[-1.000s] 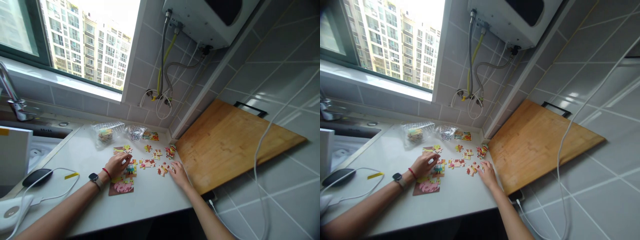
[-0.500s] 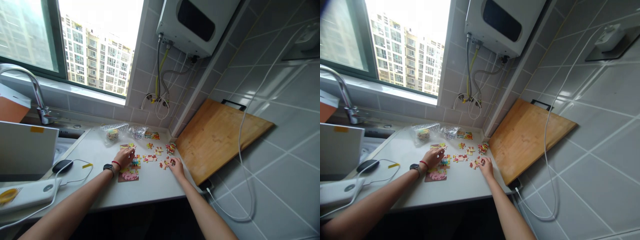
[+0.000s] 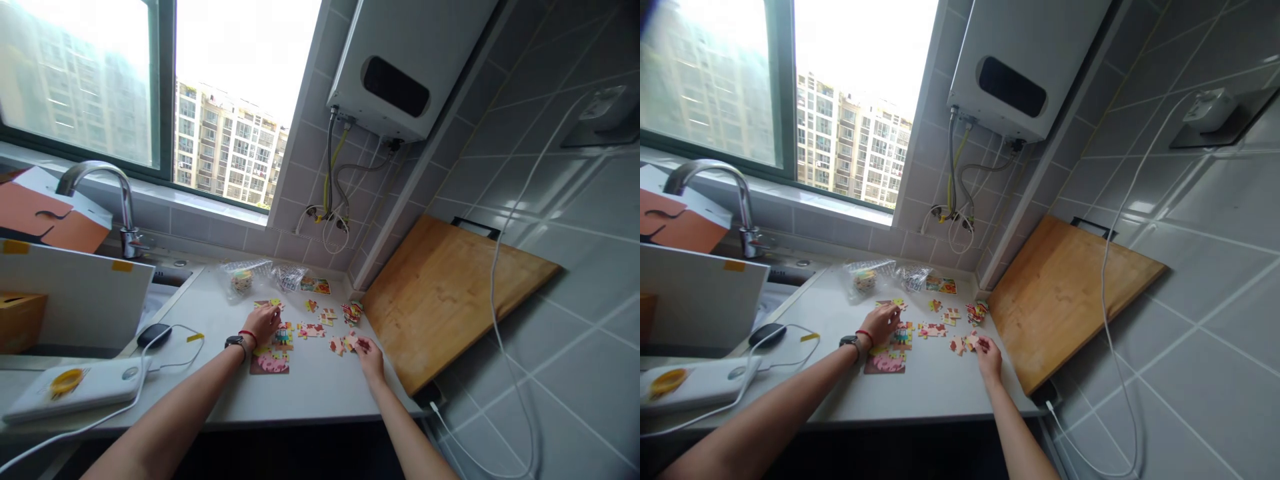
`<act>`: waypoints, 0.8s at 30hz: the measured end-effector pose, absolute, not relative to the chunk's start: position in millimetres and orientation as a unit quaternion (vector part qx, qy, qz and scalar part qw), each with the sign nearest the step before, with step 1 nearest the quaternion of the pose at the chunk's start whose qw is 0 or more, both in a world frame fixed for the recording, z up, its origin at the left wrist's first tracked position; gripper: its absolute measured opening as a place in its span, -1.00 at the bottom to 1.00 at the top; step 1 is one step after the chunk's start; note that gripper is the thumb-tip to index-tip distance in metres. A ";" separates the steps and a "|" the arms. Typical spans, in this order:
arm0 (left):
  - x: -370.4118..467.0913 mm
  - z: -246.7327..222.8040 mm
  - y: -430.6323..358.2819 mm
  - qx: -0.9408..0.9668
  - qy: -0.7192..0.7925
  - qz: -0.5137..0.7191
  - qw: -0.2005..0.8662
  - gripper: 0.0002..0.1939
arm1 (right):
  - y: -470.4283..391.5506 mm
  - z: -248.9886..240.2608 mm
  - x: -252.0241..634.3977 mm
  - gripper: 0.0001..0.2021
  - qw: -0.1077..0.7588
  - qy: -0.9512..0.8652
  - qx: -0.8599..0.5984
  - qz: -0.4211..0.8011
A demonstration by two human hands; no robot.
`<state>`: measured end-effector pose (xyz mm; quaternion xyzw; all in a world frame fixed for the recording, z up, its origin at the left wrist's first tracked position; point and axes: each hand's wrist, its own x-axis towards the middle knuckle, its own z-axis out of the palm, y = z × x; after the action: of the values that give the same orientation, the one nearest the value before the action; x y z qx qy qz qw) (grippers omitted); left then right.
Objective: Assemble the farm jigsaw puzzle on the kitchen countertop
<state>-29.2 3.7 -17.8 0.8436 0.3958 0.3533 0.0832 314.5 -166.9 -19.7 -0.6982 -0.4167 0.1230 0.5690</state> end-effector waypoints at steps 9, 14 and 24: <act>-29.8 -20.4 4.8 0.844 0.379 0.366 0.099 -0.88 | -169.2 -23.9 318.3 -0.40 0.572 -0.421 -0.686 0.159; -31.6 -21.1 3.0 0.841 0.361 0.386 0.117 -0.87 | -172.9 -23.9 311.3 -0.42 0.552 -0.442 -0.689 0.160; -32.6 -19.1 -6.4 0.815 0.321 0.446 0.183 -0.82 | -179.1 -23.9 295.5 -0.39 0.530 -0.460 -0.701 0.122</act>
<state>-32.6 -6.4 -19.1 0.8153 0.3213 0.4456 0.1828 295.5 -179.1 -23.9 -0.7014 -0.4603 0.1217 0.5304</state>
